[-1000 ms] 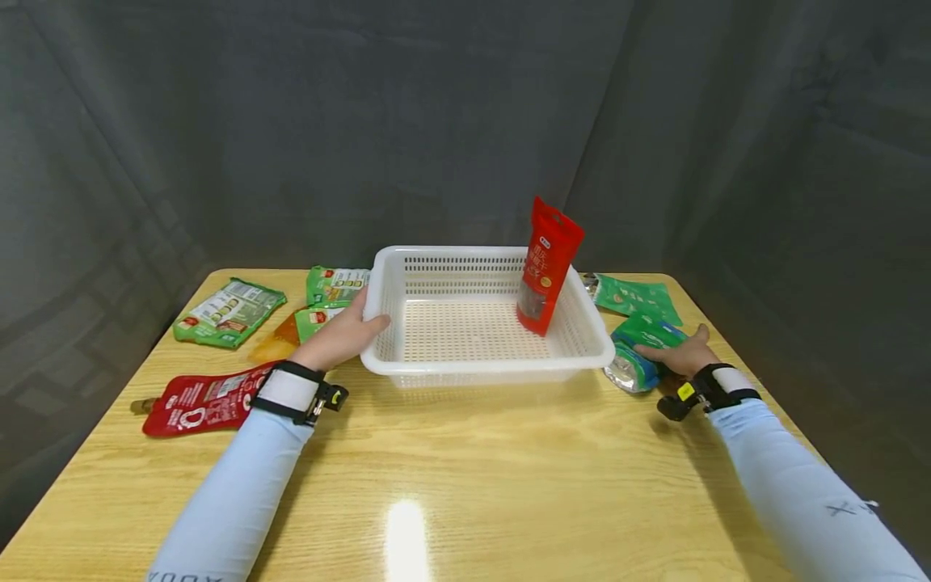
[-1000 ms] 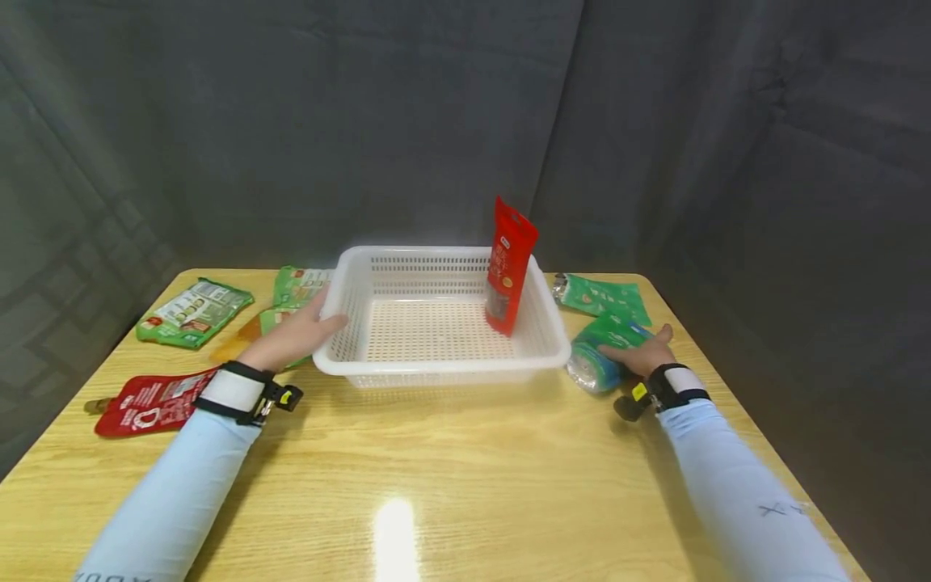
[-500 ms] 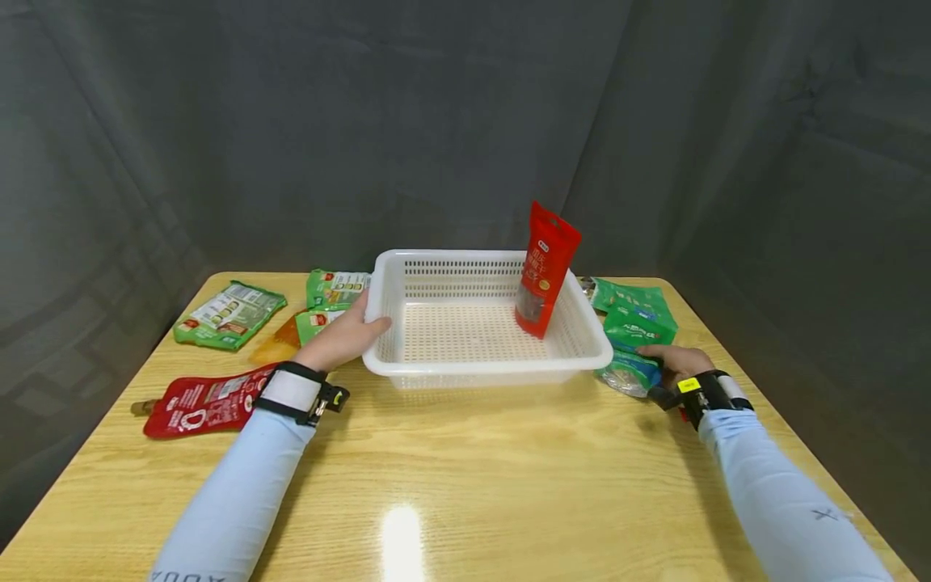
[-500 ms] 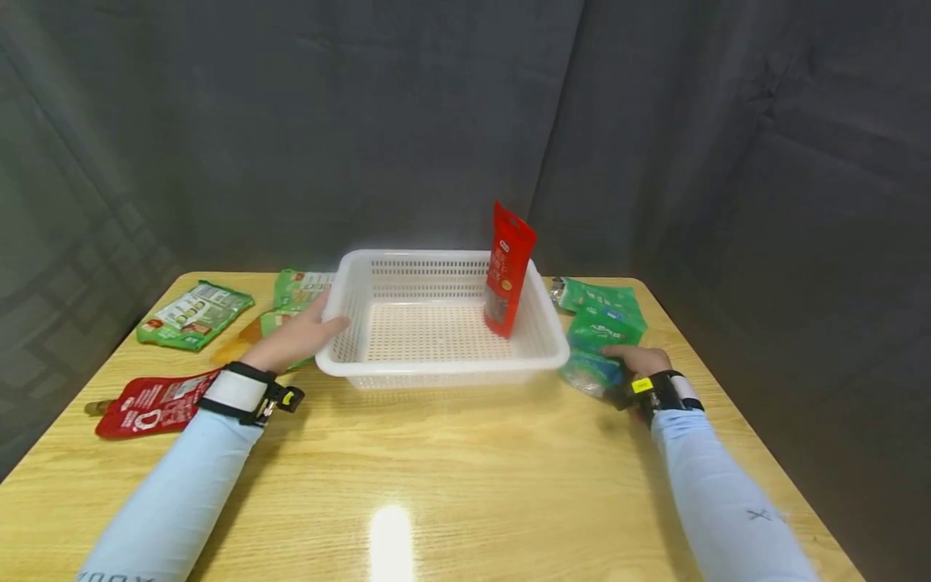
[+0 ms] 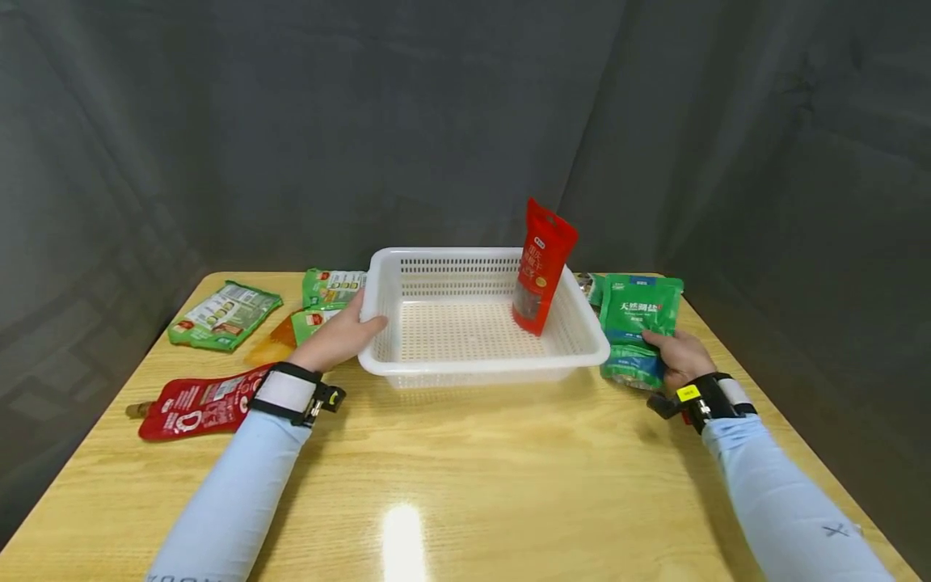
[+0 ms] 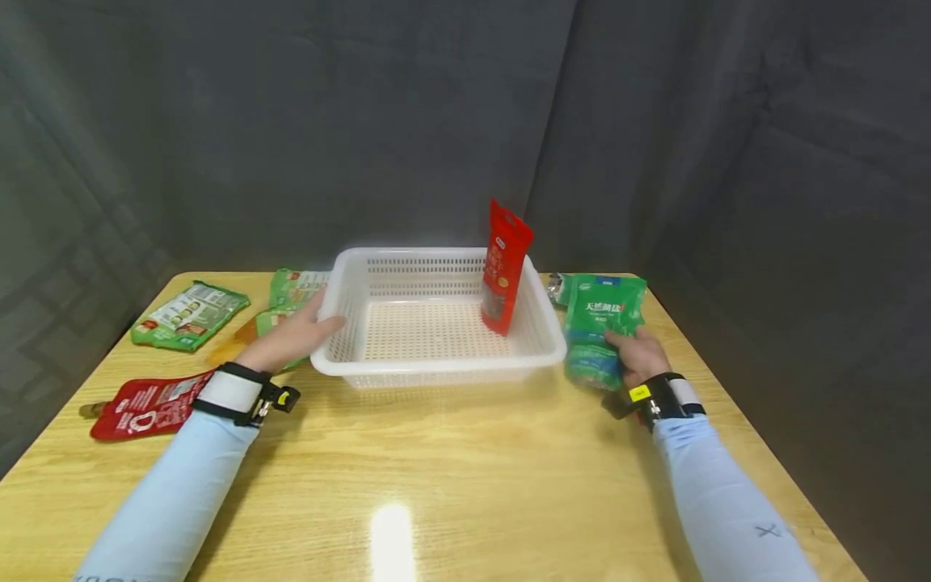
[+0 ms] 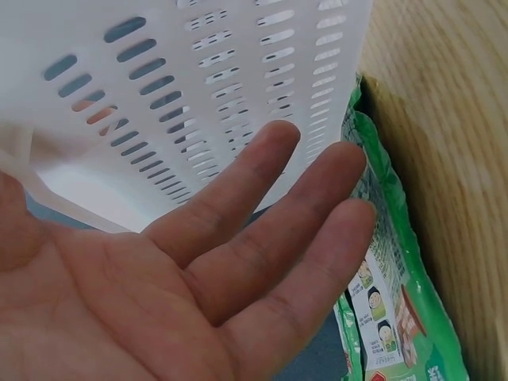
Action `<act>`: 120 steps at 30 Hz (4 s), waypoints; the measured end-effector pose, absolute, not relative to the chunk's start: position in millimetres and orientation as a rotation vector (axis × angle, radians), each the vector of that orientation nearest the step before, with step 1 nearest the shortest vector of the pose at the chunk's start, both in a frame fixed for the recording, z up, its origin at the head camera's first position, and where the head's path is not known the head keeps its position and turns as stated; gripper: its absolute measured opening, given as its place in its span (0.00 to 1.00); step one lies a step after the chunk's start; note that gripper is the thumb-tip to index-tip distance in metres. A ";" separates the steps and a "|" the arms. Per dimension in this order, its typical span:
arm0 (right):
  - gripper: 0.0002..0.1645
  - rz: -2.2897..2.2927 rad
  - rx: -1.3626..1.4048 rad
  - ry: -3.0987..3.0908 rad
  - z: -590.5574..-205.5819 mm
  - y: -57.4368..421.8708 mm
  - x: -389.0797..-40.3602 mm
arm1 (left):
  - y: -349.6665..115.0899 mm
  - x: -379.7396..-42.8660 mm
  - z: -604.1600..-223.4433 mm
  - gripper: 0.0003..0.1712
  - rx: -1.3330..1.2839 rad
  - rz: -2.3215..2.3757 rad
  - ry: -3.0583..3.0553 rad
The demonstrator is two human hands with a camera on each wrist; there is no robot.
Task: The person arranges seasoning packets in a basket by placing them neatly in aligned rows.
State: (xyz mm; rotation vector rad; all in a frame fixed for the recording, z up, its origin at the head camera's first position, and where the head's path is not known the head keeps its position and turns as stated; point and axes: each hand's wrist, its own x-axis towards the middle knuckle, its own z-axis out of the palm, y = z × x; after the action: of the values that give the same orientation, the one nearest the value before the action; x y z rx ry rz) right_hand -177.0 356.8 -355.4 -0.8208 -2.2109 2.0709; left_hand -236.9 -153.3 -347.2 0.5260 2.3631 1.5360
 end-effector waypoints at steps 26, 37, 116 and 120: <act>0.39 1.284 -0.214 -2.846 -345.4 337.3 -153.4 | -153.4 -233.9 -343.9 0.42 0.516 1.500 2.391; 0.44 1.110 -0.157 -2.966 -335.8 332.5 -149.3 | -153.2 -234.9 -346.4 0.42 0.527 1.510 2.387; 0.33 1.621 0.102 -2.775 -246.5 189.6 -190.5 | -154.5 -237.0 -348.6 0.42 0.535 1.557 2.336; 0.30 1.580 -0.011 -2.867 -252.5 173.3 -211.7 | -155.0 -237.0 -348.1 0.41 0.539 1.572 2.332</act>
State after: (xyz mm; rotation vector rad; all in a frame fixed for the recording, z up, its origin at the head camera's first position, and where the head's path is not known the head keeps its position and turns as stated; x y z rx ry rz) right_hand -211.7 173.3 -252.5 -0.0106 -2.8668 1.5804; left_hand -237.0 -155.0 -348.1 0.5395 2.3324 1.5721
